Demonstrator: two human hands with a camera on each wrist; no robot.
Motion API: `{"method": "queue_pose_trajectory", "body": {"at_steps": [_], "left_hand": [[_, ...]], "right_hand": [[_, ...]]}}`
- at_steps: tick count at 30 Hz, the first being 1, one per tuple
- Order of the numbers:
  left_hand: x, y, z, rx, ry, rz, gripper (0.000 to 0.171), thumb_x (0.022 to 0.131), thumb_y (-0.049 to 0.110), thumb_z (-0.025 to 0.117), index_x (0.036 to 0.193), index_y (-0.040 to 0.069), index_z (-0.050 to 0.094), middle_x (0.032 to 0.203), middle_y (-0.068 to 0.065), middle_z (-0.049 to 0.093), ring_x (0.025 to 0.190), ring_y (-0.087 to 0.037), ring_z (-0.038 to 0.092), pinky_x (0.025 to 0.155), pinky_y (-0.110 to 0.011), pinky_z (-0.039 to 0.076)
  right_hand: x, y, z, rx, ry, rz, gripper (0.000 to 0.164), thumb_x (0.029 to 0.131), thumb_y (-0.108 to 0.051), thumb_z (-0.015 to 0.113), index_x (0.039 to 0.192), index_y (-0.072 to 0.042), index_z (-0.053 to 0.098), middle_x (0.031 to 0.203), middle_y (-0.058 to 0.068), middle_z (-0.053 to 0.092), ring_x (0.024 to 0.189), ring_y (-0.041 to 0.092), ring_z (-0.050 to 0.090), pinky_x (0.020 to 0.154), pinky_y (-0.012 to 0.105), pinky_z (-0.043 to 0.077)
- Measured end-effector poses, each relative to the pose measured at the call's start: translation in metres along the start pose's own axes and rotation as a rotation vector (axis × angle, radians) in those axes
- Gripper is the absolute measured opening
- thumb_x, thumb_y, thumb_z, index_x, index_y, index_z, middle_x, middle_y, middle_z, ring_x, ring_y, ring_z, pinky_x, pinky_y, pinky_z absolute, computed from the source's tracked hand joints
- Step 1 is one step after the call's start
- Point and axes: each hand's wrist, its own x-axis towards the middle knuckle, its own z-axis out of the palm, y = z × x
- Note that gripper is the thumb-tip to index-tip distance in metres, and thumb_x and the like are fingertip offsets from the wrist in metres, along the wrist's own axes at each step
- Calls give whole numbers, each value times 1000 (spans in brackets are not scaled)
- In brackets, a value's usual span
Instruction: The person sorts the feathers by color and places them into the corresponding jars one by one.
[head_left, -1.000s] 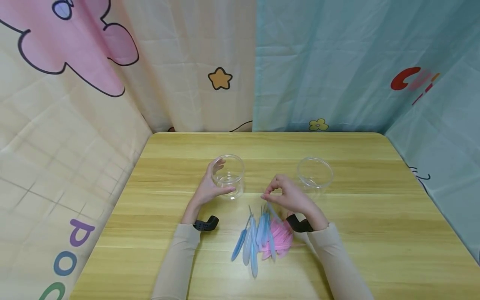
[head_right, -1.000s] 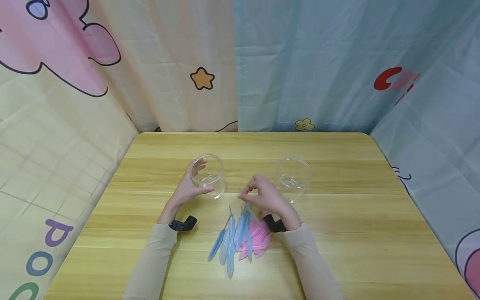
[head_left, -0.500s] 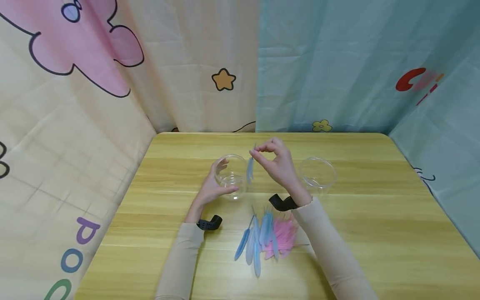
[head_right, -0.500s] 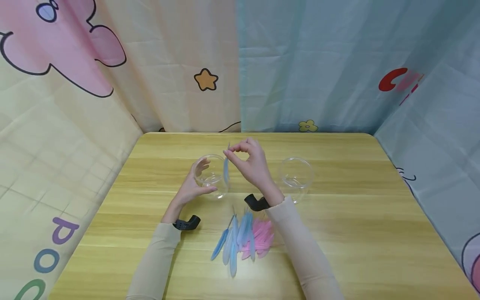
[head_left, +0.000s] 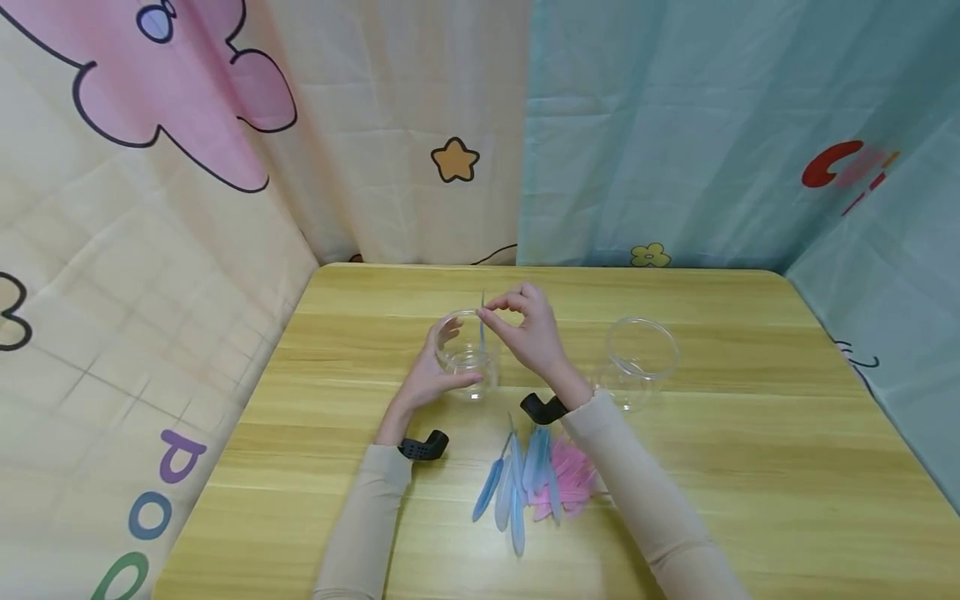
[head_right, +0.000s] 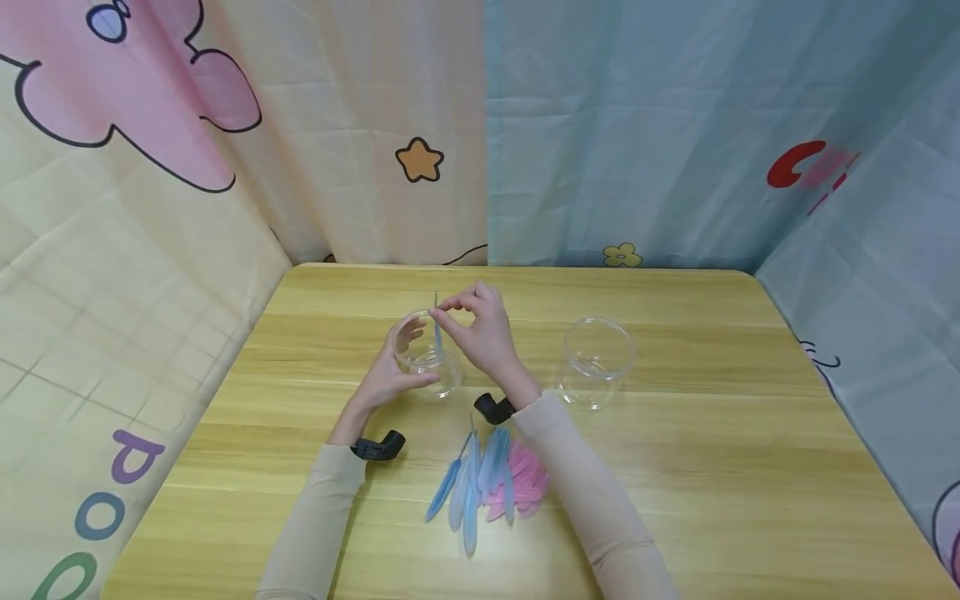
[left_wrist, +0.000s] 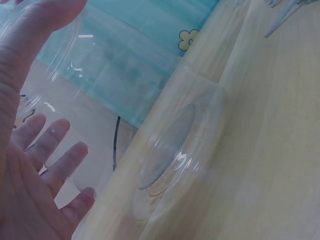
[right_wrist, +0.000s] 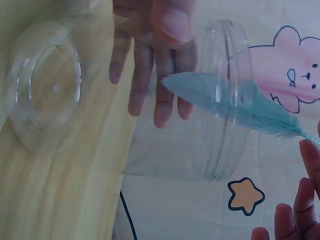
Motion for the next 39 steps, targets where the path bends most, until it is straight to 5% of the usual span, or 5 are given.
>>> {"method": "queue_pose_trajectory", "body": {"at_steps": [8, 15, 22, 28, 39], "left_hand": [[11, -25, 4, -14, 35, 26, 101, 70, 20, 86, 147, 17, 22, 147, -5, 32, 135, -26, 27, 101, -59, 28], [6, 3, 3, -14, 16, 46, 98, 72, 6, 82, 146, 1, 18, 147, -22, 28, 134, -40, 25, 101, -63, 24], [13, -28, 2, -21, 49, 34, 100, 70, 12, 85, 147, 16, 23, 147, -7, 31, 134, -27, 27, 101, -58, 27], [13, -35, 2, -18, 57, 35, 101, 68, 20, 87, 147, 21, 24, 146, 0, 34, 133, -22, 29, 102, -57, 26], [5, -18, 1, -17, 19, 7, 100, 71, 11, 84, 148, 9, 21, 148, -14, 30, 135, -32, 26, 102, -60, 24]], "right_hand": [[-18, 15, -21, -92, -62, 9, 11, 82, -17, 76, 83, -6, 72, 79, 2, 55, 78, 24, 50, 71, 38, 43], [-43, 28, -41, -219, -286, 164, 18, 83, -27, 75, 72, -13, 70, 69, -4, 54, 67, 16, 47, 61, 32, 40], [-68, 37, -47, -320, -494, 192, 23, 82, -32, 75, 67, -17, 66, 63, -7, 51, 61, 12, 45, 55, 28, 39], [-83, 39, -45, -406, -630, 226, 36, 81, -34, 75, 54, -19, 57, 48, -13, 43, 44, 4, 39, 42, 23, 33], [-101, 39, -32, -514, -673, 316, 45, 77, -42, 76, 46, -21, 51, 42, -17, 36, 42, 4, 36, 40, 22, 28]]}}
